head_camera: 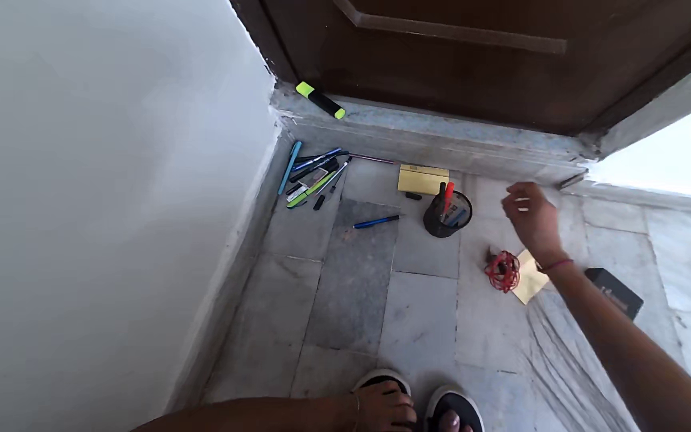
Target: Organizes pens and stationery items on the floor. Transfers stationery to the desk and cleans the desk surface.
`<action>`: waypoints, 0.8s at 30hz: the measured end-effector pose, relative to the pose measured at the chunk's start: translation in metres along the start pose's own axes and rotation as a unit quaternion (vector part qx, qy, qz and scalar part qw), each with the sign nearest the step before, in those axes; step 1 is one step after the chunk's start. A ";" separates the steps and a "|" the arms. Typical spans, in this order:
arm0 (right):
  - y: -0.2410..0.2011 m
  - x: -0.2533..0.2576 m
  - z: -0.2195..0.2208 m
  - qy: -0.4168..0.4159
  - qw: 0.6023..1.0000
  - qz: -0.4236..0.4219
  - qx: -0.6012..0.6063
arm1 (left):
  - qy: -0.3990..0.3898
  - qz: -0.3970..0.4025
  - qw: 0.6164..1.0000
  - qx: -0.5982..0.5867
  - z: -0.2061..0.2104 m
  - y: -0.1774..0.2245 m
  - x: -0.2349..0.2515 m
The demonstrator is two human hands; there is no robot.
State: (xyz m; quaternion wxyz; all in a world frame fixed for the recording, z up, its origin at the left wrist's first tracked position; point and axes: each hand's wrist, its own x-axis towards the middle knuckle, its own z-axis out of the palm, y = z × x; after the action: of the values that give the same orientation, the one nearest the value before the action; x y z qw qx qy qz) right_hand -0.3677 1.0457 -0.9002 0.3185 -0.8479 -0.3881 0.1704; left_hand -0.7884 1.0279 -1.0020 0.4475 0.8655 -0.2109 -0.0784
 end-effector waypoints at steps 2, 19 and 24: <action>0.028 -0.010 -0.017 -0.042 0.997 0.050 -0.041 | -0.001 0.006 1.000 0.008 -0.001 0.000 0.001; 0.092 -0.041 0.025 -0.228 0.947 0.220 -0.044 | 0.001 0.011 1.000 0.017 -0.001 -0.002 -0.001; 0.069 -0.049 0.045 -0.189 0.932 0.278 -0.135 | -0.026 -0.005 1.000 -0.006 -0.006 0.000 0.002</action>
State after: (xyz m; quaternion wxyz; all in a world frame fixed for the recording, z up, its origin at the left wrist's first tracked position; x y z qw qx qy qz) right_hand -0.3851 0.9924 -0.9773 0.0620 -0.9090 -0.2094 0.3551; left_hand -0.7851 1.0316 -0.9979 0.4467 0.8615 -0.2178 -0.1040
